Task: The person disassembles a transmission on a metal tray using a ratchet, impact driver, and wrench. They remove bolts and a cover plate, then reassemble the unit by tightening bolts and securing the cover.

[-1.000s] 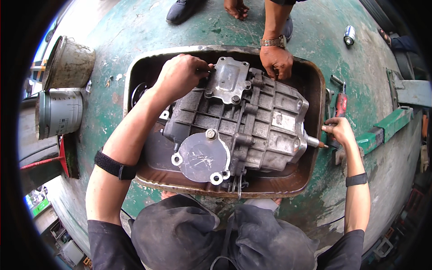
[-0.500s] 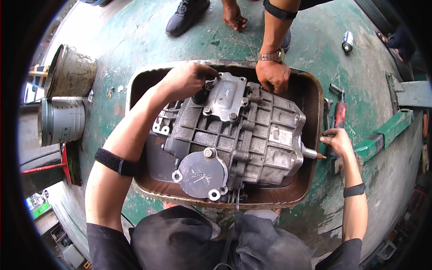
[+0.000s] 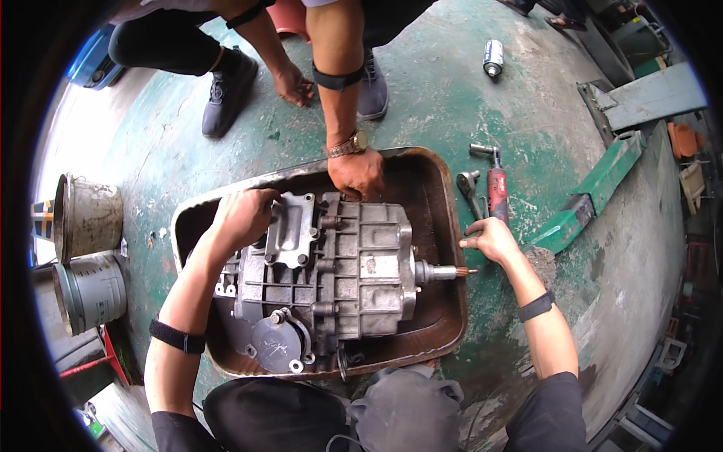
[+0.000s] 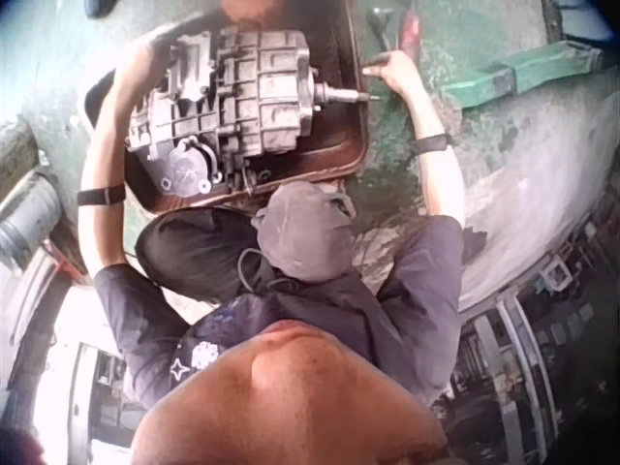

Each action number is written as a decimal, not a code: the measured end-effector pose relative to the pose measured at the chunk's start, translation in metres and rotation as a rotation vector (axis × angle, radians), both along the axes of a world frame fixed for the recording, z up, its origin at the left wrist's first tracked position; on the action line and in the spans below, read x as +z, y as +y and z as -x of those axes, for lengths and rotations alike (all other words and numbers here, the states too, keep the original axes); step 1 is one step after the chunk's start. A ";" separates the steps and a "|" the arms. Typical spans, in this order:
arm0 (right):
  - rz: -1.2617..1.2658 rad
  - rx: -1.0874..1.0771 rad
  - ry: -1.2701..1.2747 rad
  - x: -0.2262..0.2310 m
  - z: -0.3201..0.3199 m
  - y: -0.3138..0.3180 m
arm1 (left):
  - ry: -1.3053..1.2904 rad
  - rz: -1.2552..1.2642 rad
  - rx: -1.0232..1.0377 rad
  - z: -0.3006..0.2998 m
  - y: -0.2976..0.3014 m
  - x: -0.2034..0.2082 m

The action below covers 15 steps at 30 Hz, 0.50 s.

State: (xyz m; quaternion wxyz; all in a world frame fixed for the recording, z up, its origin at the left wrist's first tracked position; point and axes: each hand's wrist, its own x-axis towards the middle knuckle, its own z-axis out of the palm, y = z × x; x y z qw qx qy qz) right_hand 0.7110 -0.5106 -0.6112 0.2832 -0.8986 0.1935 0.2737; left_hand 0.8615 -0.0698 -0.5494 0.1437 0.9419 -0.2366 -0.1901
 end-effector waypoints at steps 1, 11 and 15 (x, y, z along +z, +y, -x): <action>-0.004 -0.022 0.020 -0.001 0.000 0.000 | 0.004 -0.040 -0.006 -0.001 -0.004 0.001; -0.003 0.133 -0.042 -0.013 -0.003 -0.008 | -0.020 0.056 0.130 -0.002 -0.011 -0.011; -0.265 0.176 -0.130 -0.026 -0.005 -0.017 | -0.037 -0.083 0.165 0.007 -0.009 -0.017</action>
